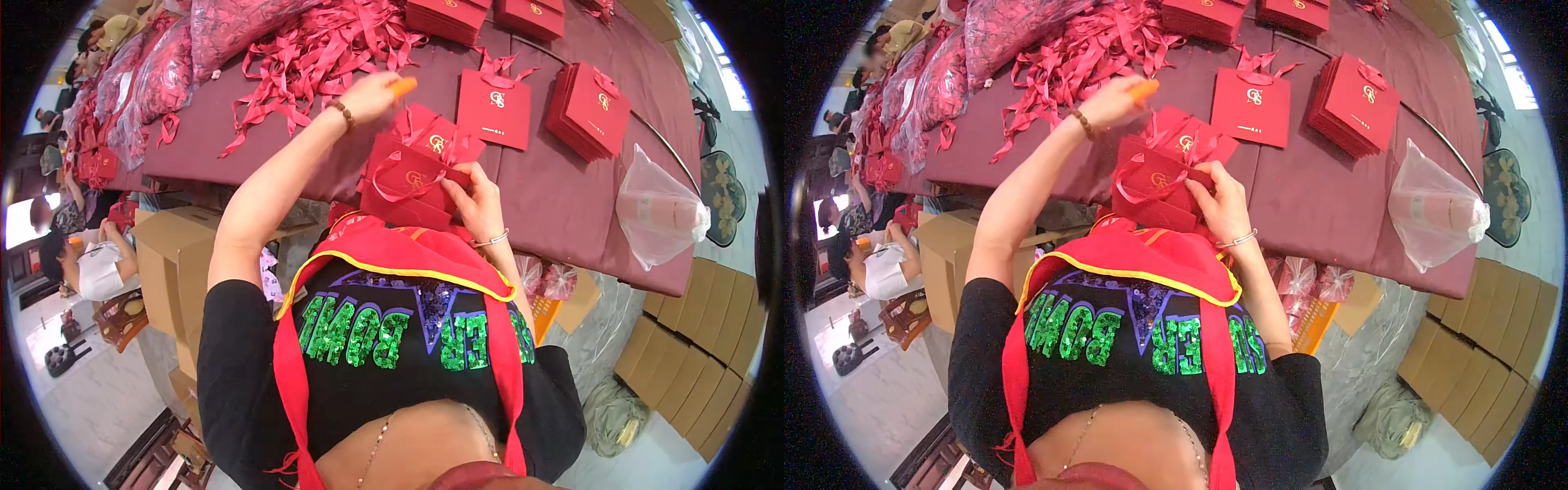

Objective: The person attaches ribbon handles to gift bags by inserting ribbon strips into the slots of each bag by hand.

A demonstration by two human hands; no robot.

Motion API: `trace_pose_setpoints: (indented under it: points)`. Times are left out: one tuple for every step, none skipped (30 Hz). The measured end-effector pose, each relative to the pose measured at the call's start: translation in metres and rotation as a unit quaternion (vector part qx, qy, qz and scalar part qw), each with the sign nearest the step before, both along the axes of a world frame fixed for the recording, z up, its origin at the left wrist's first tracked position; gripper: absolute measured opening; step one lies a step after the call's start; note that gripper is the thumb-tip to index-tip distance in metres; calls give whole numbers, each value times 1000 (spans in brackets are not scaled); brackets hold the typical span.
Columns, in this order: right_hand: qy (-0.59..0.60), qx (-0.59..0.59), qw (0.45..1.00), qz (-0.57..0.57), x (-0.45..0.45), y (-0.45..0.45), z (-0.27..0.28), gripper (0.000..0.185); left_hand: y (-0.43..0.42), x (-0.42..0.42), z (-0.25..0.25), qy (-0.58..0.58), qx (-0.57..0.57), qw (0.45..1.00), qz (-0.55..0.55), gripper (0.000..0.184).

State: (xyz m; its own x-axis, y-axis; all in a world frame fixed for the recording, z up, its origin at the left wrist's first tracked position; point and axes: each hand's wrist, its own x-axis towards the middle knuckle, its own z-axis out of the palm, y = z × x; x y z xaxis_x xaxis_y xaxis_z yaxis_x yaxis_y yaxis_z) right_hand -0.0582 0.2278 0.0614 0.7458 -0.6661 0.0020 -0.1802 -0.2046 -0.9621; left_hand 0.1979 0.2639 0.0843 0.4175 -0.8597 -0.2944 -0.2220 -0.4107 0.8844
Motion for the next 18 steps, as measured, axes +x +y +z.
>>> trace_pose_setpoints:
  points:
    - [-3, -4, 1000, 0, 1, 0, 1, 16, 4, -2, -2, 6, 74, 997, -28, 14]
    - [-4, -3, 1000, -1, 1, 0, 1, 16, 9, -3, -15, 94, 30, 994, -50, 11]
    - [-1, 4, 1000, 0, 1, 0, 2, 16, 11, -6, -12, 95, 31, 994, -52, 11]
    - [2, 11, 1000, 1, 1, 0, 2, 16, 13, -11, -7, 89, -1, 993, -72, 11]
    - [4, 11, 1000, -1, 0, -1, 0, 16, 13, -14, -6, 83, -33, 992, -92, 11]
    - [-1, 6, 1000, 3, 0, -1, -3, 17, 10, -20, -5, 64, -72, 991, -93, 14]
    - [-5, 0, 1000, 9, 0, -2, -4, 18, 9, -25, -4, 66, -73, 991, -94, 14]
    - [-4, -2, 1000, 9, 0, -1, -3, 18, 10, -30, -1, 111, -81, 986, -97, 14]
    - [-9, 5, 1000, 12, 2, -1, -2, 19, 8, -35, 6, 156, -89, 979, -100, 15]
    - [-13, 11, 1000, 16, 3, -1, -1, 19, 1, -39, 11, 97, -49, 987, -122, 17]
    - [-13, 11, 1000, 17, 3, -1, -2, 19, -4, -42, 10, 97, -50, 987, -121, 17]
    - [-10, 10, 1000, 26, 3, -2, -4, 22, -10, -46, 12, -9, -36, 986, -165, 18]
    - [-7, 10, 999, 34, 3, -2, -3, 25, -14, -49, 14, -114, -20, 971, -207, 20]
    - [-6, 10, 999, 35, 2, -1, 0, 25, -13, -52, 16, -115, -23, 964, -237, 21]
    - [35, 17, 999, 37, 2, 0, 9, 32, -15, -53, 16, -115, -24, 965, -237, 21]
    - [76, 24, 996, 37, 2, 2, 14, 39, -17, -53, 16, -87, -19, 965, -245, 21]
    - [76, 23, 996, 37, 3, 2, 12, 39, -18, -53, 16, -60, -14, 966, -252, 21]
    - [26, 18, 999, 33, 3, 3, 7, 46, -22, -48, 9, -57, -44, 971, -227, 30]
